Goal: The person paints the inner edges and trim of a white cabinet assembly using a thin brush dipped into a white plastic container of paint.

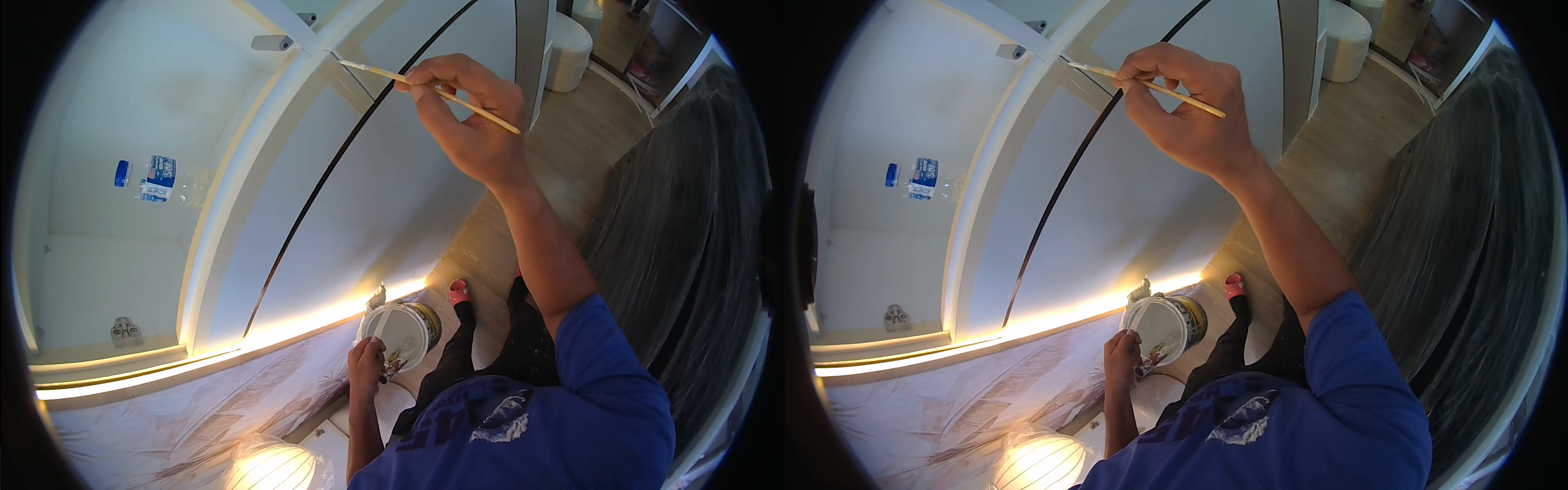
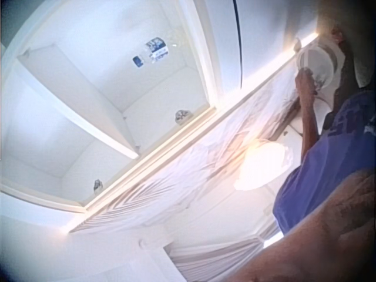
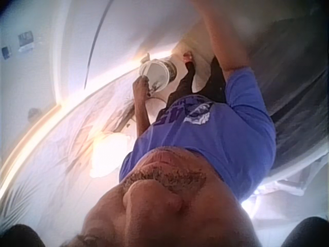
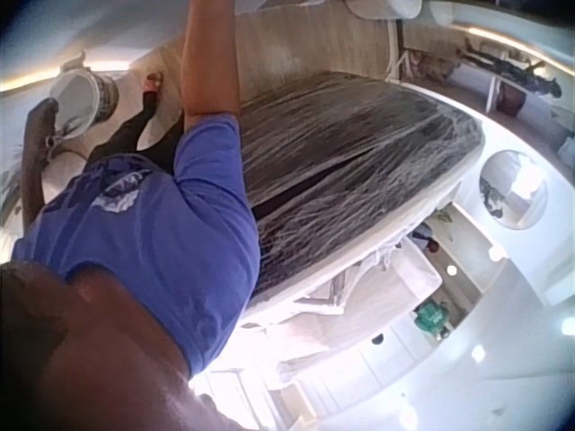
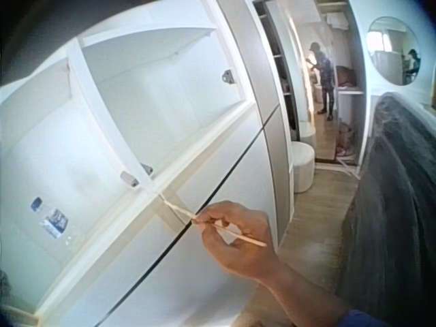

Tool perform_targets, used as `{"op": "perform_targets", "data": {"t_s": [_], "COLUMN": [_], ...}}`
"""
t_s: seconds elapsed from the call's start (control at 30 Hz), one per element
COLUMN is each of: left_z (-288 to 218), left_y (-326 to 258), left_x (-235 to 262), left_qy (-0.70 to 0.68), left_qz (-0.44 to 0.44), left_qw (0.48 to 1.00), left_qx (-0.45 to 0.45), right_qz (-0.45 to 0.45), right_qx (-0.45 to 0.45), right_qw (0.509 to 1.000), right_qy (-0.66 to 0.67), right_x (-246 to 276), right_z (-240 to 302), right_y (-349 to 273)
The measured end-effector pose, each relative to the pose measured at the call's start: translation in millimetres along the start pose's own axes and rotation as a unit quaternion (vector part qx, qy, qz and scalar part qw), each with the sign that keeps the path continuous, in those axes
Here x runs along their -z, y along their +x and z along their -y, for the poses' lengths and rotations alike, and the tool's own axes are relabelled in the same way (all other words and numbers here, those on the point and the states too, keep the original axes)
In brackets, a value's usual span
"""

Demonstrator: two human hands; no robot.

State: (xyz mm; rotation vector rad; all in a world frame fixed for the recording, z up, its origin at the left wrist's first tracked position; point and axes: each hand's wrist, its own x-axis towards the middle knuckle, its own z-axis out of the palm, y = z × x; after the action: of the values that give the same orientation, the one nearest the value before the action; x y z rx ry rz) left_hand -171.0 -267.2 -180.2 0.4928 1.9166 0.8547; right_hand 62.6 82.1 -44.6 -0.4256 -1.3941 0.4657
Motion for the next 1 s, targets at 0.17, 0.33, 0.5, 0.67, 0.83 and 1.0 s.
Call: {"op": "perform_targets", "data": {"t_s": [0.17, 0.33, 0.5, 0.67, 0.83, 1.0], "left_z": [-3, -2, 0, 4, 5, 2], "left_y": [-2, -1, 0, 1, 2, 0], "left_x": [-2, 0, -1, 0, 1, -1], "left_qy": [-0.006, -0.003, -0.015, -0.005, 0.0, 0.009], "left_qz": [-0.002, -0.001, -0.002, -0.007, -0.006, -0.007], "left_qw": [1.0, 1.0, 1.0, 1.0, 1.0, 1.0], "left_qx": [-0.003, -0.001, 0.001, -0.004, -0.004, -0.009], "right_qz": [0.044, 0.034, -0.019, -0.008, -0.013, -0.015], "right_qx": [-0.027, -0.011, 0.021, 0.013, 0.022, 0.025], "right_qw": [0.998, 0.999, 1.0, 1.0, 0.999, 0.999], "right_qy": [-0.024, -0.025, -0.01, -0.014, -0.022, -0.022], "right_x": [5, 7, -1, -3, -2, -5], "right_z": [1, 4, 5, -2, 4, 1], "right_y": [-5, -4, 5, 2, 5, 6]}}
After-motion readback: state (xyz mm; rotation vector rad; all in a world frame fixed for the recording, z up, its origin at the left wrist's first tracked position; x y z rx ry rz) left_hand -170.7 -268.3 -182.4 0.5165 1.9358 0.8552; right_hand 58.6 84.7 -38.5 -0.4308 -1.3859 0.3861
